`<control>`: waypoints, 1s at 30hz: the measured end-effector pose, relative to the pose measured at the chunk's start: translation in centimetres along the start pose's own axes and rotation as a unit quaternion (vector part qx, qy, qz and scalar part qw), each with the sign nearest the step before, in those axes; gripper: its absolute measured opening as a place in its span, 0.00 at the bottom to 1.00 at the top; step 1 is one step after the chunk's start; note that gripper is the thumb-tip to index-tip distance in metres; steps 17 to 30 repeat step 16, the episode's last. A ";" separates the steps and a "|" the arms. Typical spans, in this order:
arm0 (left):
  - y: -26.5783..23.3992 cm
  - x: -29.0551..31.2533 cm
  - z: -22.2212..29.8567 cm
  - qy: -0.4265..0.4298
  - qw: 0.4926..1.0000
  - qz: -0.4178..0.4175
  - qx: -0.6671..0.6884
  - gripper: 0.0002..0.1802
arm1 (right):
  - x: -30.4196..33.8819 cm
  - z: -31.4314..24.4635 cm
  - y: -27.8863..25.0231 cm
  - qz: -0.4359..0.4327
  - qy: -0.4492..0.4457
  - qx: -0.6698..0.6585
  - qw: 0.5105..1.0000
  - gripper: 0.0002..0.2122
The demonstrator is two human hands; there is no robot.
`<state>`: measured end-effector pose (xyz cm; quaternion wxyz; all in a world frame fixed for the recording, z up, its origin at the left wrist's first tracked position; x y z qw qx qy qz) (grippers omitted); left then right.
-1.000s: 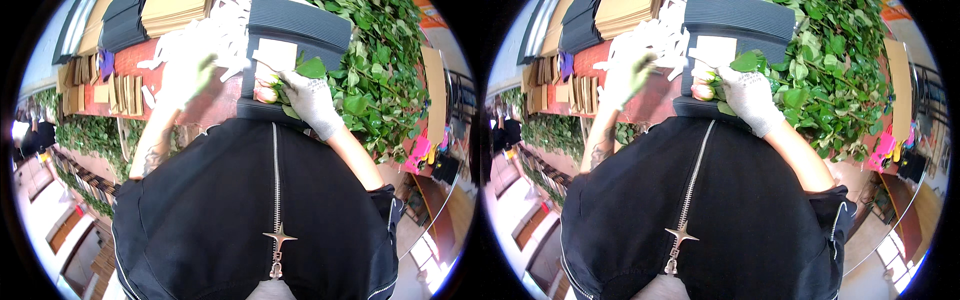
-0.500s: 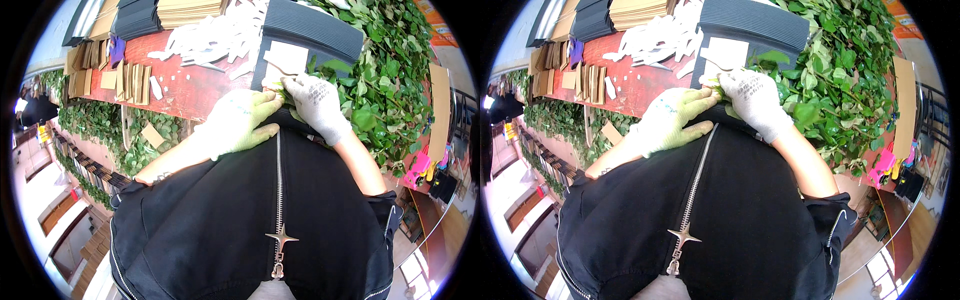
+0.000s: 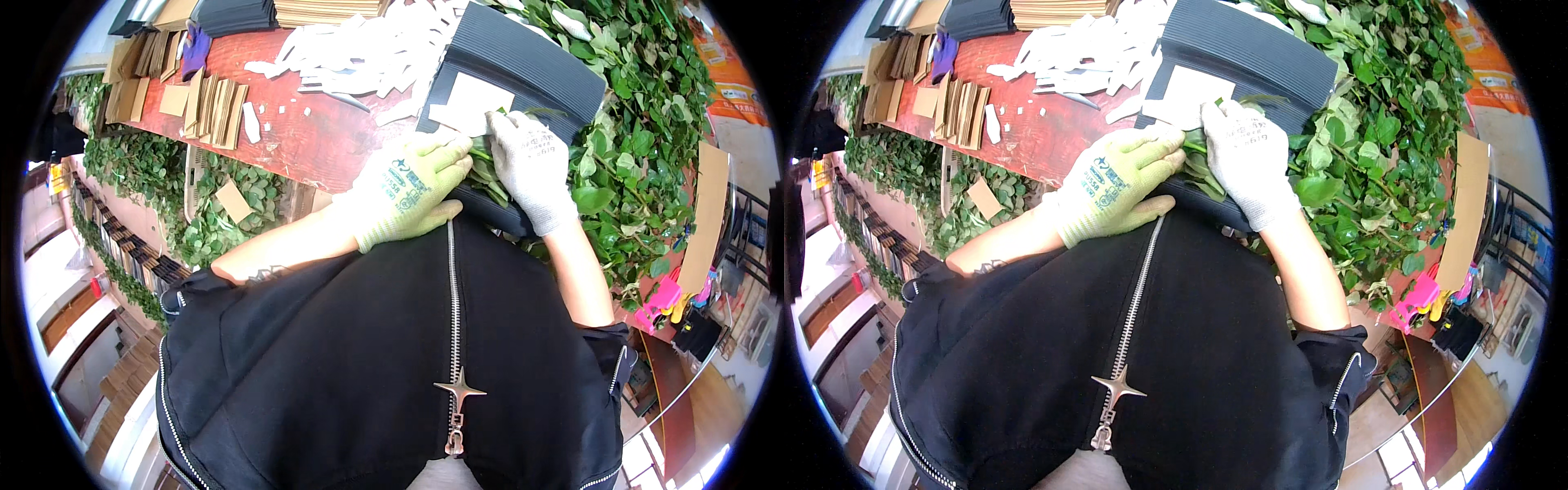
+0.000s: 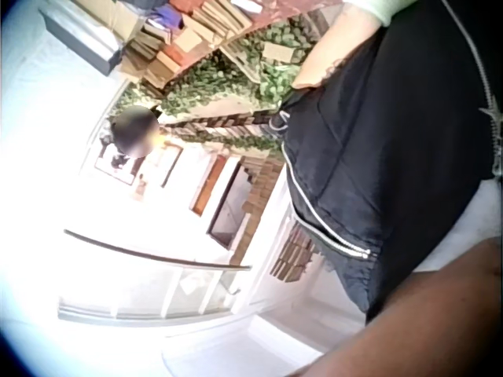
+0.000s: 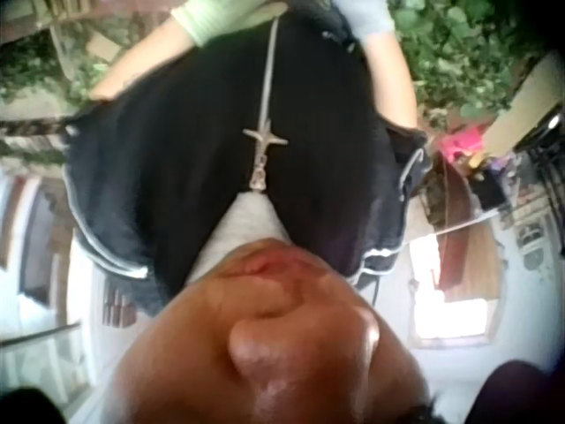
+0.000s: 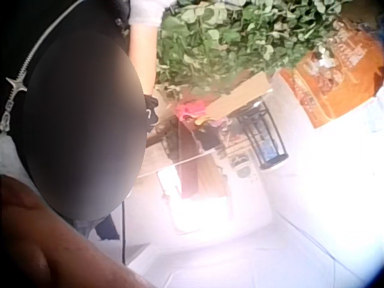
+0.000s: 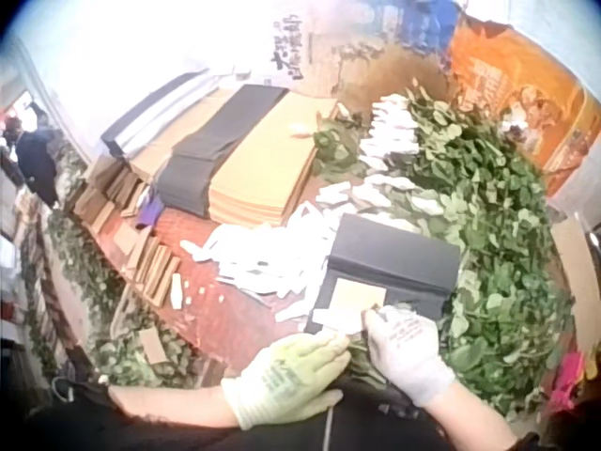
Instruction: The person places several flowers into a small grey box on a table, arranging them by hand.
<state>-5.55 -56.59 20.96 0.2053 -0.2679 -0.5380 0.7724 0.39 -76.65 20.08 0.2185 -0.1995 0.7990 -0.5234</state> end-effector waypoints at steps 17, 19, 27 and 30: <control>2.5 -4.6 -7.7 -0.124 0.983 -0.118 0.067 0.22 | 0.3 -0.5 1.2 -0.052 0.044 0.046 0.997 0.18; 2.5 -4.6 -7.7 -0.124 0.983 -0.118 0.067 0.22 | 0.3 -0.5 1.2 -0.052 0.044 0.046 0.997 0.18; 2.5 -4.6 -7.7 -0.124 0.983 -0.118 0.067 0.22 | 0.3 -0.5 1.2 -0.052 0.044 0.046 0.997 0.18; 2.5 -4.6 -7.7 -0.124 0.983 -0.118 0.067 0.22 | 0.3 -0.5 1.2 -0.052 0.044 0.046 0.997 0.18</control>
Point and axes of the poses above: each hand's wrist, its own x-axis away from the middle knuckle, its own y-axis out of the palm, z = x × y, the point moved 1 cm from there along -x, towards the middle knuckle, and after that the axes turned 14 degrees about -x, right-handed, at the moved point
